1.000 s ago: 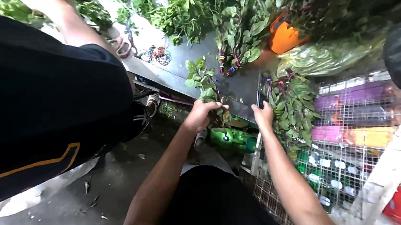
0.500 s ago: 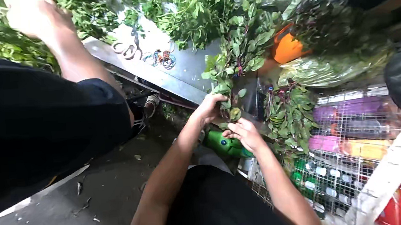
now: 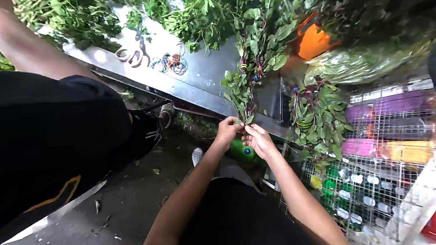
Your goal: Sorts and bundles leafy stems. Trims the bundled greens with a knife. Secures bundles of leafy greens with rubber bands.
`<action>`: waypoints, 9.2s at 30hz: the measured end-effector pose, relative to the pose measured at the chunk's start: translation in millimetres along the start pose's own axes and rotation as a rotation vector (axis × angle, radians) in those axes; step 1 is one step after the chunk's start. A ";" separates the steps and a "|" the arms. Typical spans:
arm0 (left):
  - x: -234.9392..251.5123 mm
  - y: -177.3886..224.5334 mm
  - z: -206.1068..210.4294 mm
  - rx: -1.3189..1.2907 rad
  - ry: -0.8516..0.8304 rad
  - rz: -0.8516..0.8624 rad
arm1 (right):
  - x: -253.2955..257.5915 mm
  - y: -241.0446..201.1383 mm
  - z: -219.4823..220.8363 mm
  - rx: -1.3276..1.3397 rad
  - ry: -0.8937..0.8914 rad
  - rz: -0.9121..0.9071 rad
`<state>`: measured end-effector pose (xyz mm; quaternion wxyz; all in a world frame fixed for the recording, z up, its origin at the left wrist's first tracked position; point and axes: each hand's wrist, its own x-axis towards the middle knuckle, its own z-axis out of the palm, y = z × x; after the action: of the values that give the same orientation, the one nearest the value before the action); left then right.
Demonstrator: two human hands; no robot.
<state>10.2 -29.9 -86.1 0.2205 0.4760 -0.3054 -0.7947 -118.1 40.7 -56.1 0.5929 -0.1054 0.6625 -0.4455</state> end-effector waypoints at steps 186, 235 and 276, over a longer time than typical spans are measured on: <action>-78.4 44.6 49.4 -0.252 -0.641 0.234 | -130.0 -58.2 -19.0 -0.550 0.307 -1.005; -96.7 7.1 25.4 -0.265 -0.318 0.169 | -112.4 16.4 -21.4 -0.050 -0.054 -0.248; -84.0 -17.5 16.8 -0.211 -0.235 -0.201 | -88.2 -0.6 -71.8 -0.053 0.018 -0.363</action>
<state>31.9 41.1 -40.0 0.1517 0.3824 -0.1948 -0.8904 -157.2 132.6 -1.8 0.4940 -0.2350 0.6494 -0.5283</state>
